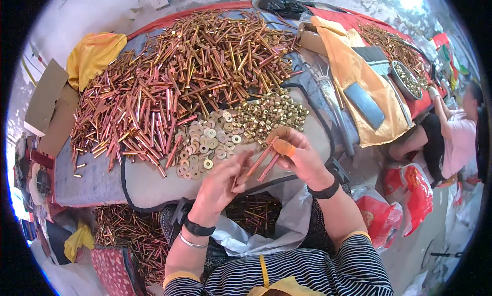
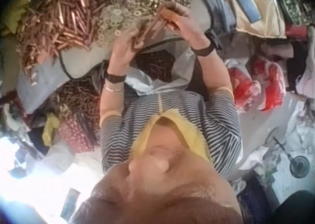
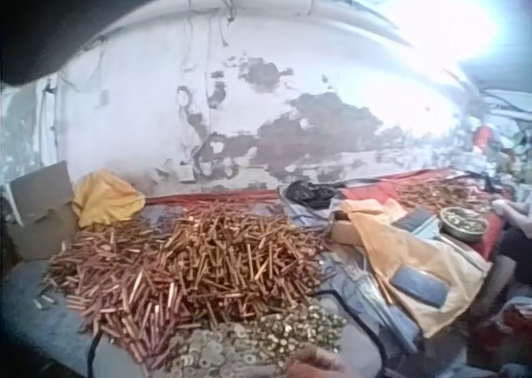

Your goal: Assembling metal tubes with flat metal washers by sliding them on and placing them in a bag.

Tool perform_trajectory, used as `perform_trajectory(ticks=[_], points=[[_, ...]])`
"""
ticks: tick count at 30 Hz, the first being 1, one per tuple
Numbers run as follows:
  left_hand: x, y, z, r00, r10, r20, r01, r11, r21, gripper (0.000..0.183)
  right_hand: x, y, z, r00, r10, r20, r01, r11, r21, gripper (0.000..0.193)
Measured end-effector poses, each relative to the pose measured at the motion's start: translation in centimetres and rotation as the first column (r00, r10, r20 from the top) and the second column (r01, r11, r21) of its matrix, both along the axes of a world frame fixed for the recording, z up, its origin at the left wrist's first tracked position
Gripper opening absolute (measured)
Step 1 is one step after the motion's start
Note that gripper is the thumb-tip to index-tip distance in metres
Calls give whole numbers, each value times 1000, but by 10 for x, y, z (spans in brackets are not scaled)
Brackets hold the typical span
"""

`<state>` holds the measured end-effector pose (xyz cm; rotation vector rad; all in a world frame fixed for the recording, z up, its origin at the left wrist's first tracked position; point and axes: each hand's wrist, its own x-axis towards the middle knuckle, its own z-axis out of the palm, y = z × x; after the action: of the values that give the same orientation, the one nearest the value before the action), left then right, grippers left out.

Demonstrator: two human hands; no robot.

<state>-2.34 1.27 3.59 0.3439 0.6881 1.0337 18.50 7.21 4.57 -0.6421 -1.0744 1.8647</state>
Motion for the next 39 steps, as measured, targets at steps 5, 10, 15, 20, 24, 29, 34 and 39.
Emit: perform_trajectory(ticks=[5,10,15,20,24,29,34,39], points=[[10,-13,4,885,90,-457,39,963,266,37,7,4,5,998,-31,60,32,999,-5,15],[-2,-14,-1,936,61,-346,22,973,229,29,6,2,2,995,99,32,-100,995,8,14],[6,-11,12,994,47,-104,-22,974,225,28,16,5,7,996,81,49,-80,997,-5,13],[2,-9,-15,821,52,-569,86,973,213,30,13,0,7,980,158,125,-158,987,-10,15],[33,-11,1,933,85,-349,-47,992,116,28,0,-7,4,930,176,322,-219,970,104,16],[28,-14,-18,856,54,-514,102,958,270,31,-13,-23,18,862,-62,503,-77,965,252,23],[16,-17,-10,886,248,-392,-125,941,314,16,-12,-36,14,875,-250,414,93,927,363,22],[-10,-20,-19,952,303,55,-307,931,195,14,-28,-34,16,918,-384,102,292,826,482,15]])
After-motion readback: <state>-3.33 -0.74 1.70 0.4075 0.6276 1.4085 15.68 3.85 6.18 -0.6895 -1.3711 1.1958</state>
